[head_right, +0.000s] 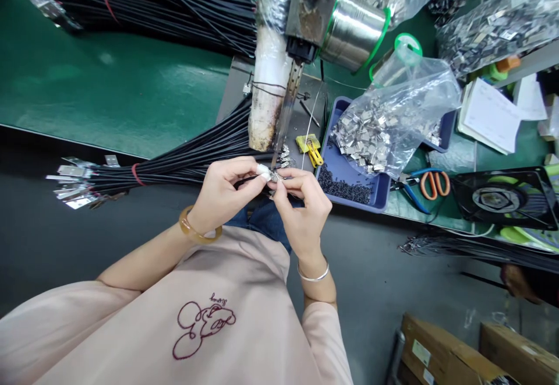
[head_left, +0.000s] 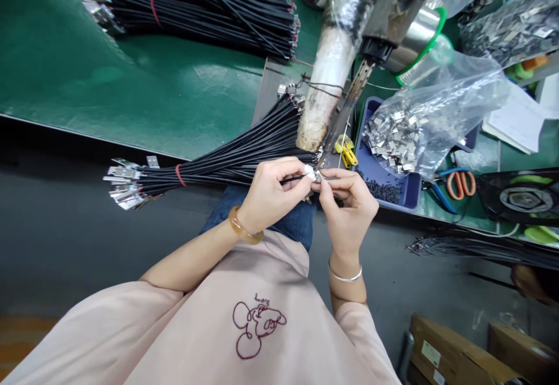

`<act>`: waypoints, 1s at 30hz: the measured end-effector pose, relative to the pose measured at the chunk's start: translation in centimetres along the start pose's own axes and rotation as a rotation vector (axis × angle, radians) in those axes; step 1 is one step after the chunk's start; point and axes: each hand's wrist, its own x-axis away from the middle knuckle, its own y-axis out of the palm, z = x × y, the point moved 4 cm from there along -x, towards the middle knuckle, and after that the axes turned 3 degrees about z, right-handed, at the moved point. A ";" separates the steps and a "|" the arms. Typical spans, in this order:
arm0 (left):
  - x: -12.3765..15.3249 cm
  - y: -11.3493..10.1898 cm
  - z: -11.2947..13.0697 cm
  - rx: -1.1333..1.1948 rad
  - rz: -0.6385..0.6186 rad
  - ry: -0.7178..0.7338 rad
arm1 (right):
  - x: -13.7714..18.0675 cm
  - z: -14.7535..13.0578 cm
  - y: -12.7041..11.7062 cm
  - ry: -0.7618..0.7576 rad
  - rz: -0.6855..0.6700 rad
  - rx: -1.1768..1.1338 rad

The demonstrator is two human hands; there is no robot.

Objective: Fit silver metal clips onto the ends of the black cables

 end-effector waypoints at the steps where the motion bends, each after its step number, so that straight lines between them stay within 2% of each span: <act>1: 0.0 -0.1 0.1 0.001 -0.004 0.009 | 0.0 0.0 0.0 0.020 -0.012 -0.013; 5: -0.1 -0.2 0.1 0.011 -0.024 0.006 | -0.2 -0.6 -0.1 -0.082 -0.027 0.049; 14: -0.6 0.0 -0.1 0.015 0.030 -0.007 | -0.9 -0.9 0.3 -0.288 0.030 0.180; 18: -0.6 -0.1 0.0 0.000 0.037 0.014 | -0.7 -0.9 0.3 -0.320 0.034 0.206; 24: -0.3 0.1 -0.2 -0.052 -0.026 0.018 | 0.0 -0.9 0.0 -0.344 -0.007 0.194; 30: -0.1 0.3 -0.5 -0.054 0.013 0.034 | -0.3 -0.8 -0.1 -0.308 -0.001 0.152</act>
